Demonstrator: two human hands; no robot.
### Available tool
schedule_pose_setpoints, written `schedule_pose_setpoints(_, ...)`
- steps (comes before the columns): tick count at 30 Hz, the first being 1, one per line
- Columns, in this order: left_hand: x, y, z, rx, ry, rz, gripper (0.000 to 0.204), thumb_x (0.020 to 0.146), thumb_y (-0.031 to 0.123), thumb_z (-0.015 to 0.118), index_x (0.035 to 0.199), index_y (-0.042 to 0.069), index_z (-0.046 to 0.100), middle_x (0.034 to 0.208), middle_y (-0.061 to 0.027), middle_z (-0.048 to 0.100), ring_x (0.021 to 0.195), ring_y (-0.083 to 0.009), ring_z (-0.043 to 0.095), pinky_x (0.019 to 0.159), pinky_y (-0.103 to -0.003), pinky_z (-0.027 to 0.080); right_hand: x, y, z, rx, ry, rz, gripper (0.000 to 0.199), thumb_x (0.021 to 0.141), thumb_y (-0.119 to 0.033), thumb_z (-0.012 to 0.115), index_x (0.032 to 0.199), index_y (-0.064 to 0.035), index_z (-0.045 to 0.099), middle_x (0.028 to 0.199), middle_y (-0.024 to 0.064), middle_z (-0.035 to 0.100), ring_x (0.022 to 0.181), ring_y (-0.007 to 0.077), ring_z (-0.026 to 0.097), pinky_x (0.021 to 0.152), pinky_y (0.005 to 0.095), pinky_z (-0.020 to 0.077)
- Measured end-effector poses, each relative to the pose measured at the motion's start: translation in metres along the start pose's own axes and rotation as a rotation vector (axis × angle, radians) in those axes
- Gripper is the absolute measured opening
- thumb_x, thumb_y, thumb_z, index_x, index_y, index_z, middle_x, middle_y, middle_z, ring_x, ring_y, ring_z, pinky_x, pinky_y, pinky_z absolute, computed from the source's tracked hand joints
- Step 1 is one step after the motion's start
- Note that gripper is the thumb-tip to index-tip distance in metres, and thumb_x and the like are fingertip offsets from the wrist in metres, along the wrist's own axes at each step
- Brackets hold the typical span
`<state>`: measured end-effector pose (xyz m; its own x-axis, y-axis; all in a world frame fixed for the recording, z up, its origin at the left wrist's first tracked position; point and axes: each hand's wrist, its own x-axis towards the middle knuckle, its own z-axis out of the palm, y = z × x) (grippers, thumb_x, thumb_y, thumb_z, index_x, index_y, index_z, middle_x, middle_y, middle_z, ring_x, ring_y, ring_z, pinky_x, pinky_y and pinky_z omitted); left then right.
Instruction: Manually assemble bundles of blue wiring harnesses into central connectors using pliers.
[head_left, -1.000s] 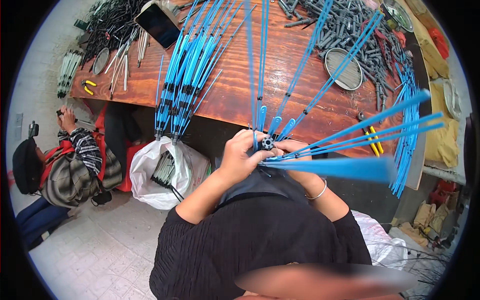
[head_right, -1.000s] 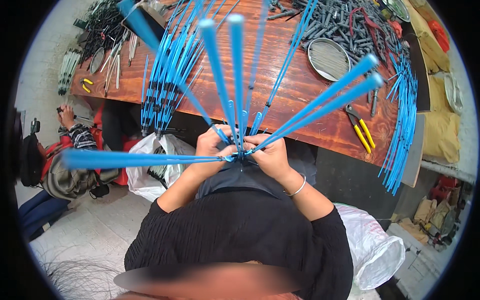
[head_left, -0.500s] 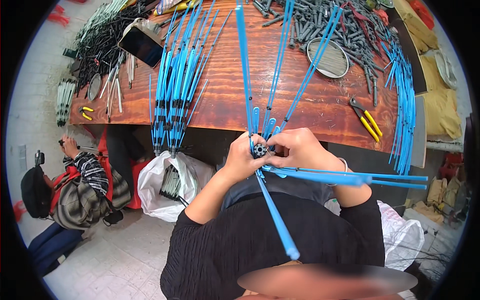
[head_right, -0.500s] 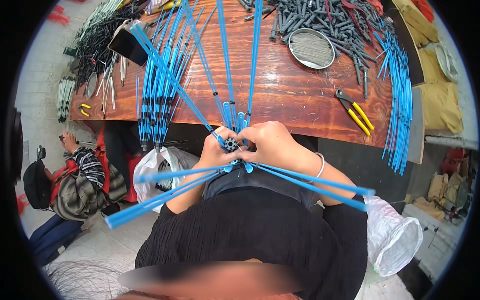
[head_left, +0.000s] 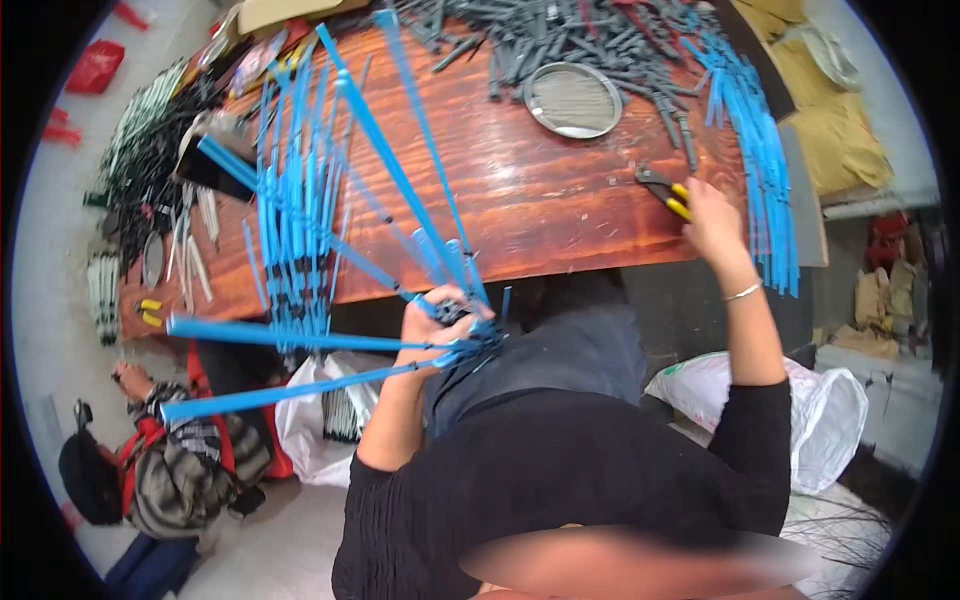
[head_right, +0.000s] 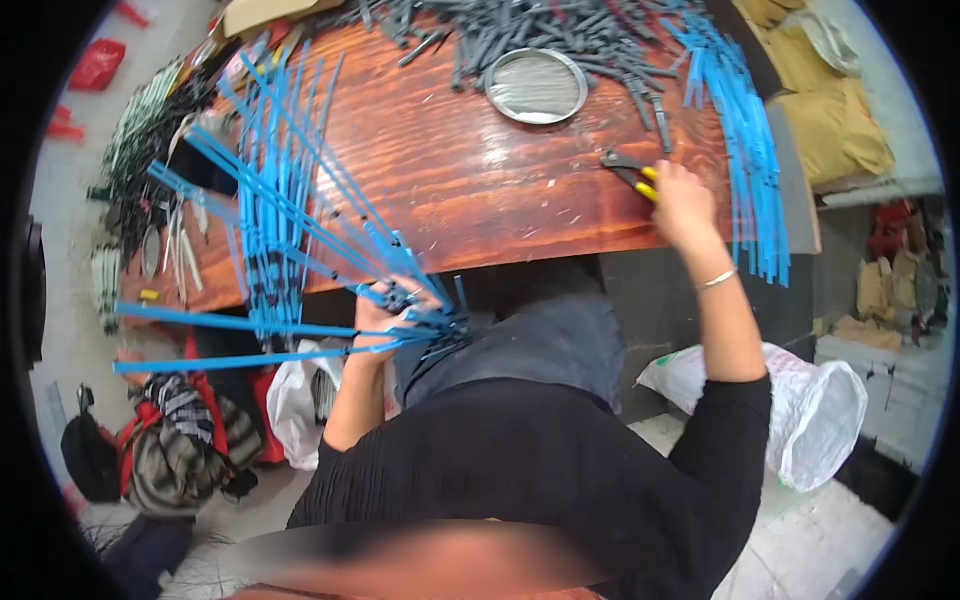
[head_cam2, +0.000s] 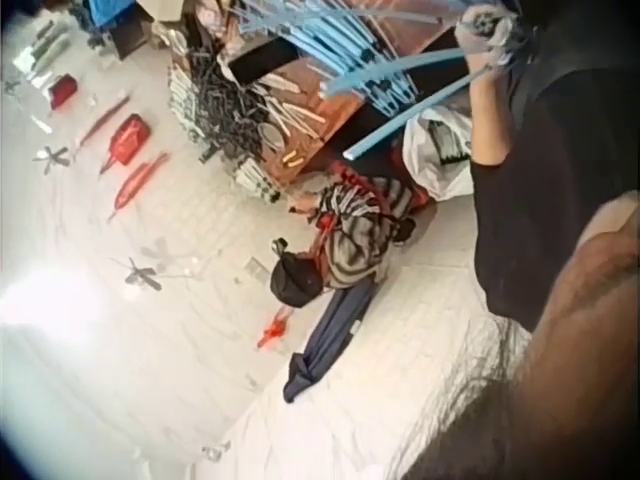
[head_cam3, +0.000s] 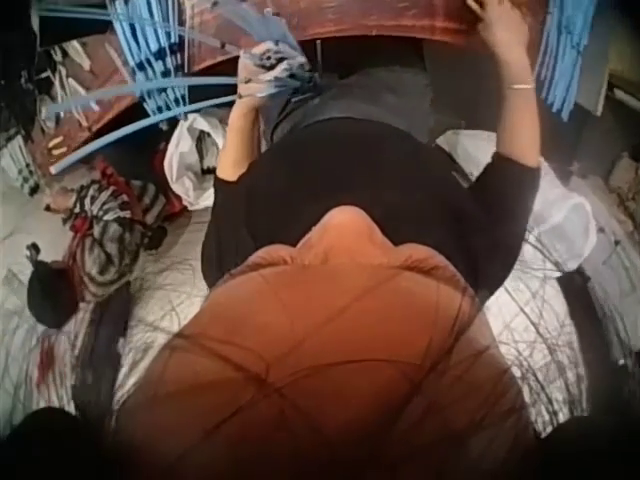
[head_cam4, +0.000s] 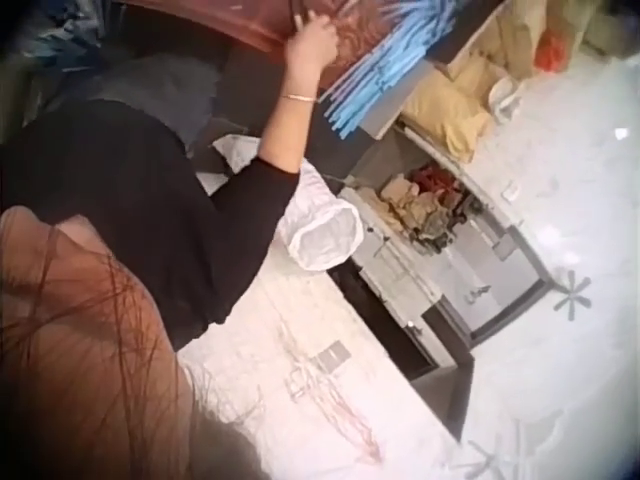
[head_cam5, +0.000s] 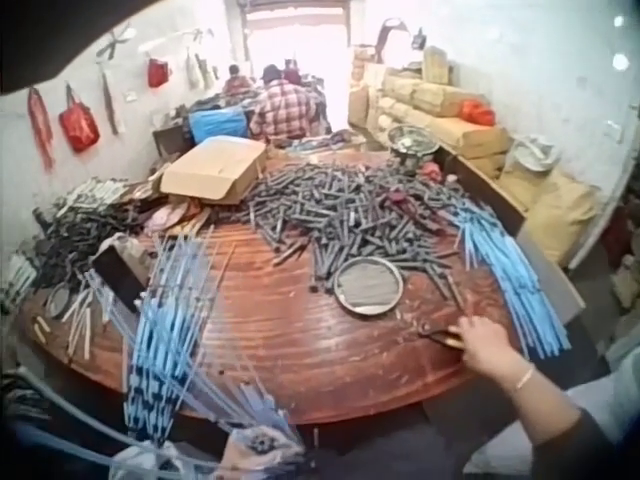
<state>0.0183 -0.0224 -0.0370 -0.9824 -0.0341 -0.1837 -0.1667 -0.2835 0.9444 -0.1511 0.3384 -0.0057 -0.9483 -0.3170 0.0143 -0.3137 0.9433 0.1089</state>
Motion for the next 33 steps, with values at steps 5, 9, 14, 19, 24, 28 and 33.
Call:
schedule_pose_setpoints(5,0.005,0.003,0.017,-0.042,-0.067,-0.001,0.018,0.061,0.001,0.075,0.070,0.001,0.059,0.067,-0.0068,0.060,0.061,-0.0133,0.057,0.058,-0.026,0.045,-0.009,0.011,0.019,-0.077,-0.014,0.047,0.027,0.071,-0.008,0.058,0.097,-0.0021,0.052,0.086,0.0156,0.057,0.082,0.0320,0.058,0.069,0.0425,0.0486)
schedule_pose_setpoints(9,0.007,0.001,0.007,0.294,-0.084,0.112,0.026,0.056,0.009,0.081,0.071,0.001,0.061,0.065,-0.0045,0.059,0.059,-0.0116,0.055,0.056,-0.025,0.042,-0.031,-0.027,-0.003,0.521,-0.147,-0.182,0.023,0.073,-0.011,0.058,0.094,-0.0012,0.056,0.086,0.0160,0.059,0.082,0.0327,0.058,0.070,0.0422,0.0465)
schedule_pose_setpoints(14,0.009,0.001,0.007,0.330,-0.148,0.050,0.035,0.047,0.016,0.085,0.071,0.003,0.063,0.061,-0.0013,0.055,0.056,-0.0107,0.051,0.053,-0.025,0.039,-0.054,-0.103,-0.022,1.006,-0.614,-0.429,0.024,0.078,-0.015,0.056,0.100,-0.0061,0.059,0.088,0.0155,0.060,0.081,0.0343,0.057,0.071,0.0383,0.0453)
schedule_pose_setpoints(19,0.011,-0.003,0.011,0.356,-0.215,0.164,0.043,0.042,0.024,0.086,0.074,0.003,0.065,0.057,-0.0011,0.055,0.055,-0.0109,0.050,0.053,-0.026,0.037,-0.057,-0.128,-0.027,0.927,-0.714,-0.481,0.029,0.079,-0.015,0.055,0.107,-0.0068,0.057,0.091,0.0141,0.060,0.086,0.0330,0.057,0.074,0.0388,0.0455)
schedule_pose_setpoints(24,0.009,-0.006,0.012,0.340,-0.168,0.127,0.047,0.039,0.027,0.087,0.074,0.003,0.066,0.057,-0.0020,0.056,0.054,-0.0111,0.050,0.054,-0.027,0.037,-0.060,-0.129,-0.025,0.838,-0.572,-0.506,0.032,0.079,-0.016,0.057,0.110,-0.0062,0.056,0.092,0.0138,0.061,0.088,0.0314,0.058,0.074,0.0394,0.0457)
schedule_pose_setpoints(28,0.009,-0.005,0.012,0.376,-0.152,0.126,0.047,0.039,0.028,0.087,0.074,0.003,0.066,0.059,-0.0026,0.058,0.055,-0.0117,0.050,0.055,-0.027,0.037,-0.060,-0.129,-0.029,0.839,-0.559,-0.494,0.033,0.078,-0.016,0.058,0.110,-0.0049,0.056,0.090,0.0136,0.061,0.087,0.0304,0.058,0.074,0.0391,0.0458)
schedule_pose_setpoints(33,0.014,-0.001,0.017,0.470,-0.169,0.186,0.047,0.039,0.028,0.087,0.074,0.004,0.066,0.063,-0.0024,0.060,0.058,-0.0128,0.052,0.056,-0.027,0.038,-0.057,-0.132,-0.031,0.822,-0.567,-0.491,0.033,0.077,-0.015,0.058,0.108,-0.0046,0.055,0.091,0.0134,0.059,0.087,0.0309,0.057,0.073,0.0396,0.0445)
